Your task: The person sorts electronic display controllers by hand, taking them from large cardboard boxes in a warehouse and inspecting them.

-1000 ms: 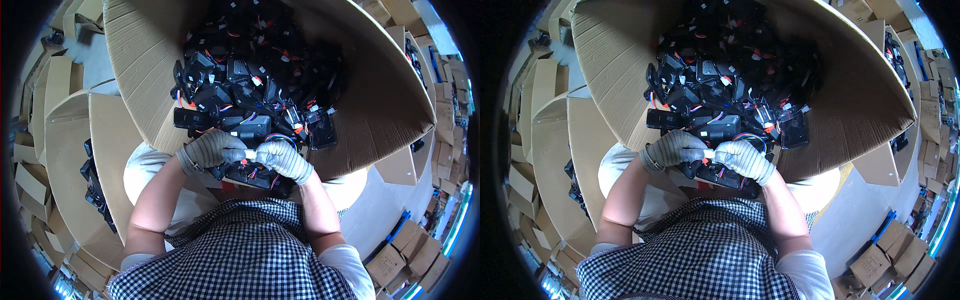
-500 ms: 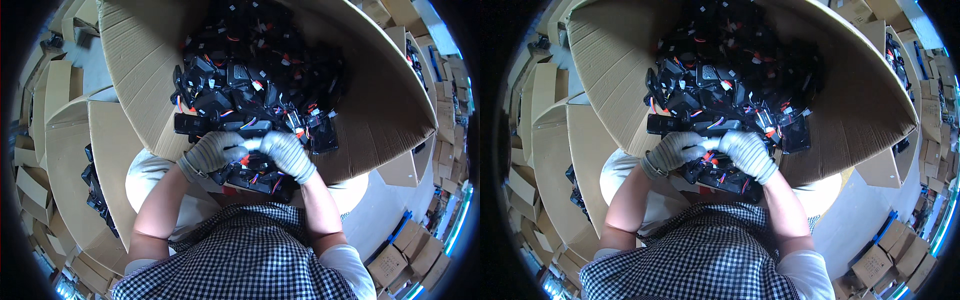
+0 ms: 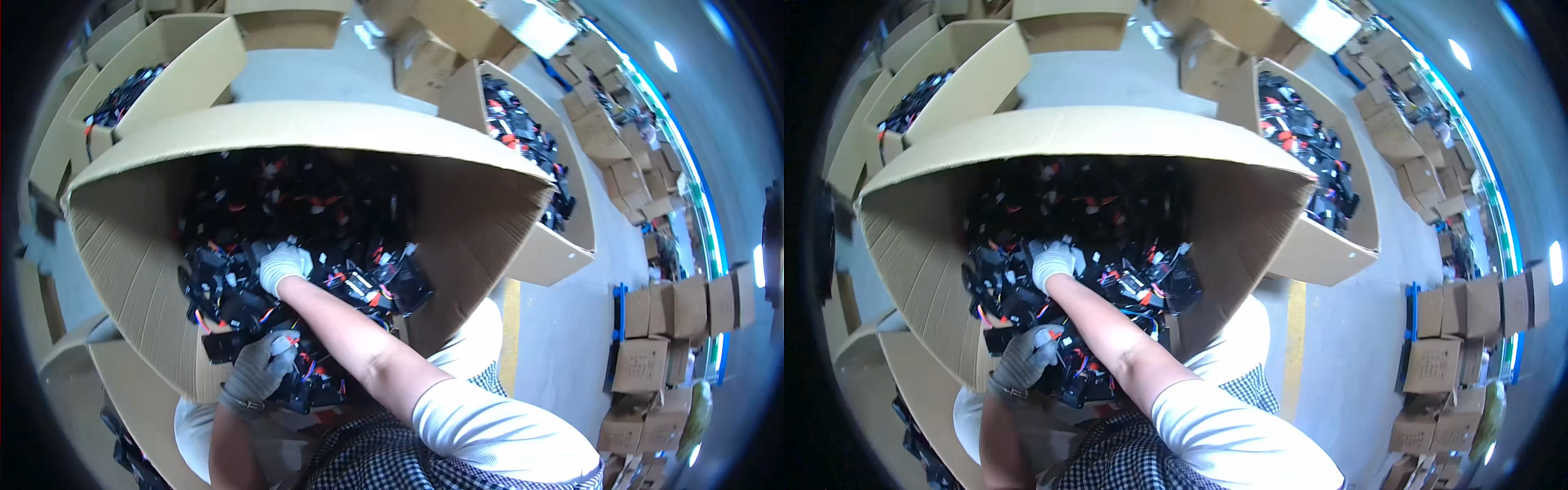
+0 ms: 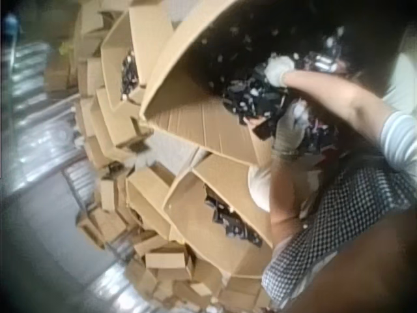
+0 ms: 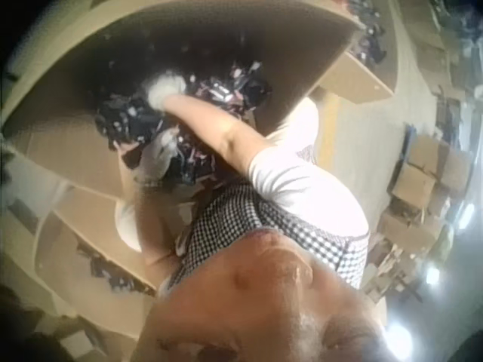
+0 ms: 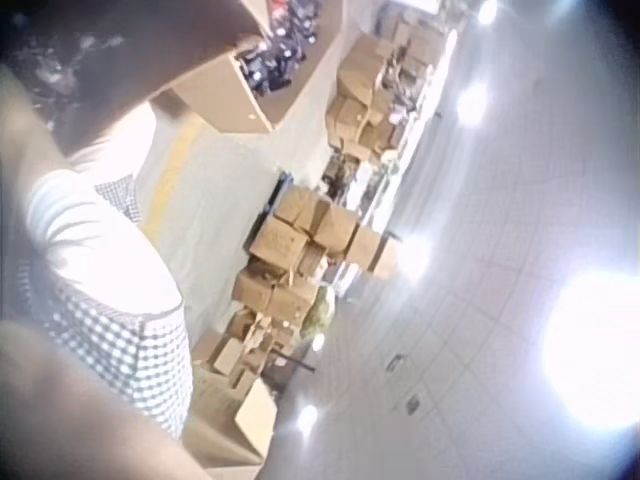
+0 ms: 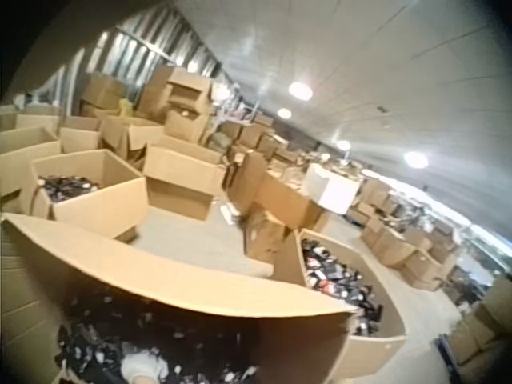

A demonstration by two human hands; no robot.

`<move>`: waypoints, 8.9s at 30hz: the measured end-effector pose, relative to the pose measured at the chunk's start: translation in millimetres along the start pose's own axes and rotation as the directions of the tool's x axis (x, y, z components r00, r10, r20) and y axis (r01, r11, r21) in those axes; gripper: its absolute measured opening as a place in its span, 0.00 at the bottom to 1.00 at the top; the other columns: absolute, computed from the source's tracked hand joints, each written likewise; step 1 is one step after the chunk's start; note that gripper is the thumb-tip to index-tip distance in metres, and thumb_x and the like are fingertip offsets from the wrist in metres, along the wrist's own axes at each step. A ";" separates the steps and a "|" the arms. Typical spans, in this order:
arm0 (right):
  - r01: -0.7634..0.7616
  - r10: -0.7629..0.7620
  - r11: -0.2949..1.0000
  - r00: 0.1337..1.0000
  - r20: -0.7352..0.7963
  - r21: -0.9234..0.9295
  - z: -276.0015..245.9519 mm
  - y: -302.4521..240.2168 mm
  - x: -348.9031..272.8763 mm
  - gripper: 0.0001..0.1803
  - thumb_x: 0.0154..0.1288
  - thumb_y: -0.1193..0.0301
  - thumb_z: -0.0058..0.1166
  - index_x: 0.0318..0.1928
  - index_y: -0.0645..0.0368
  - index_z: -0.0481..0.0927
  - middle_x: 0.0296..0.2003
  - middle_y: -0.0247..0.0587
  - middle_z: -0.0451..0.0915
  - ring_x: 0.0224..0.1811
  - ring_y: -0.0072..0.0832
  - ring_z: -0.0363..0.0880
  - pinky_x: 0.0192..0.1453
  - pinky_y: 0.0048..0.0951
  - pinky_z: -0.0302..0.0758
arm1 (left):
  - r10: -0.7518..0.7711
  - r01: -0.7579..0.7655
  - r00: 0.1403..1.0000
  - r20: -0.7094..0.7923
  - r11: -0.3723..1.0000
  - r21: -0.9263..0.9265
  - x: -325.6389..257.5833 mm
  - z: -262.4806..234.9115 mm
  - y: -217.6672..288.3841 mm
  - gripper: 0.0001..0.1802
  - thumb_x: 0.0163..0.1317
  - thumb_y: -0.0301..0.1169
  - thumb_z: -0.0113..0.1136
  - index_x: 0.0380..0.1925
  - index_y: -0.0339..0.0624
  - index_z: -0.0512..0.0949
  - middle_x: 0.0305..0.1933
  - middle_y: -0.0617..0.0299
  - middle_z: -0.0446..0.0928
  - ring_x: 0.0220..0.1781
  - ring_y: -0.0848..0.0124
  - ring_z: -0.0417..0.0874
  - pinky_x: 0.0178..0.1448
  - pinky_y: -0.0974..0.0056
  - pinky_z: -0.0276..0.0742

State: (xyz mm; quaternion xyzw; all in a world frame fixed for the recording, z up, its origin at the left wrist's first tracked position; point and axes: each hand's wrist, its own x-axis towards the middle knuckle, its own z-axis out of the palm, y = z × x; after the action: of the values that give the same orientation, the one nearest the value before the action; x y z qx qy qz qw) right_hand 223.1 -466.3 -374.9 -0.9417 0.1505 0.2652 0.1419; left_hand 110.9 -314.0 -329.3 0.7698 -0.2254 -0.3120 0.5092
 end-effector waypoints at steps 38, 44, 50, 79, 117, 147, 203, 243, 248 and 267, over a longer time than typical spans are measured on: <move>0.252 -0.222 0.367 0.958 -0.179 0.895 -7.8 143.4 -208.0 0.15 0.69 0.63 0.48 0.34 0.62 0.81 0.19 0.27 0.74 0.18 0.14 0.67 0.25 0.18 0.66 | 0.297 -0.292 0.949 -0.106 0.955 0.055 5.8 34.4 10.6 0.13 0.59 0.32 0.58 0.41 0.38 0.78 0.40 0.53 0.79 0.41 0.59 0.81 0.47 0.62 0.77; 0.072 -0.307 0.241 0.952 0.005 0.968 -14.9 130.7 -202.9 0.16 0.68 0.62 0.50 0.30 0.61 0.81 0.15 0.27 0.68 0.16 0.13 0.63 0.21 0.17 0.58 | 0.452 -0.384 0.883 -0.125 0.850 0.362 6.8 32.8 11.1 0.17 0.55 0.31 0.61 0.47 0.42 0.77 0.38 0.53 0.80 0.40 0.59 0.82 0.45 0.60 0.77; -0.100 -0.225 -0.087 0.971 0.079 0.991 7.1 116.1 -201.1 0.18 0.68 0.60 0.49 0.32 0.63 0.81 0.14 0.28 0.68 0.14 0.12 0.59 0.19 0.16 0.53 | 0.439 -0.286 0.874 -0.210 0.813 0.508 5.7 33.6 3.0 0.27 0.43 0.29 0.57 0.50 0.48 0.76 0.37 0.54 0.80 0.34 0.57 0.81 0.38 0.57 0.77; 0.446 -0.625 0.740 0.732 -0.271 -0.503 17.9 42.9 -1.5 0.10 0.55 0.70 0.51 0.39 0.54 0.79 0.42 0.44 0.76 0.45 0.41 0.78 0.45 0.44 0.75 | 0.215 -0.279 0.955 0.203 0.884 0.375 11.6 23.7 9.0 0.19 0.54 0.38 0.57 0.46 0.47 0.77 0.42 0.52 0.77 0.41 0.57 0.79 0.46 0.57 0.74; 0.393 -0.108 0.310 0.919 -0.379 0.865 -19.1 68.6 94.0 0.17 0.62 0.58 0.52 0.42 0.58 0.79 0.37 0.38 0.80 0.35 0.26 0.77 0.40 0.28 0.73 | 0.217 0.117 0.821 -0.528 0.841 0.528 7.9 -8.8 36.4 0.15 0.53 0.47 0.61 0.31 0.50 0.82 0.51 0.54 0.75 0.55 0.53 0.69 0.61 0.51 0.59; 0.428 -0.320 0.305 0.888 -0.331 0.851 -40.1 94.0 -168.6 0.13 0.68 0.65 0.50 0.41 0.63 0.79 0.32 0.31 0.79 0.35 0.16 0.73 0.42 0.19 0.69 | 0.355 -0.345 0.923 -0.151 0.934 0.090 7.5 -1.6 31.9 0.22 0.59 0.29 0.54 0.56 0.42 0.71 0.45 0.57 0.77 0.45 0.64 0.79 0.52 0.66 0.73; -0.060 -0.145 0.053 0.987 0.067 0.997 -18.0 54.0 108.9 0.07 0.57 0.67 0.57 0.35 0.54 0.81 0.30 0.32 0.79 0.24 0.21 0.76 0.24 0.24 0.67 | -0.048 -0.017 0.950 -0.308 0.978 -0.207 17.3 -3.4 15.7 0.19 0.55 0.36 0.65 0.41 0.33 0.77 0.39 0.54 0.81 0.39 0.67 0.81 0.47 0.64 0.76; -0.003 -0.072 -0.732 0.995 -0.073 0.681 -17.4 51.5 -108.1 0.16 0.66 0.70 0.52 0.54 0.55 0.73 0.50 0.42 0.76 0.49 0.29 0.77 0.54 0.30 0.76 | 0.629 -0.471 0.675 -0.385 0.769 0.432 17.3 0.4 33.6 0.16 0.60 0.34 0.54 0.49 0.51 0.78 0.65 0.47 0.62 0.65 0.53 0.66 0.66 0.53 0.63; -0.120 -0.401 -0.509 0.909 -0.111 0.852 31.1 63.1 -104.4 0.16 0.66 0.70 0.51 0.52 0.62 0.74 0.46 0.44 0.78 0.48 0.33 0.78 0.53 0.33 0.77 | 0.649 -0.464 0.737 -0.188 0.688 0.557 16.2 3.5 35.2 0.20 0.54 0.38 0.59 0.49 0.52 0.77 0.60 0.56 0.69 0.65 0.56 0.66 0.71 0.50 0.52; -0.183 -0.203 -0.755 0.978 0.040 0.629 -0.3 85.8 -112.3 0.15 0.68 0.69 0.47 0.48 0.69 0.73 0.42 0.49 0.80 0.42 0.35 0.81 0.39 0.29 0.82 | 0.584 -0.565 0.807 0.086 0.722 0.400 16.1 6.8 28.9 0.33 0.46 0.54 0.64 0.52 0.51 0.78 0.68 0.57 0.62 0.72 0.53 0.53 0.72 0.51 0.48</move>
State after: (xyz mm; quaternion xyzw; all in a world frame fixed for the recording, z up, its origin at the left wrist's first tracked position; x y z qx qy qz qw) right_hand 101.0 -521.5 -329.9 -0.1568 0.2696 0.0424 0.9492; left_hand 116.6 -340.0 -308.5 0.7574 -0.5004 -0.0669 0.4140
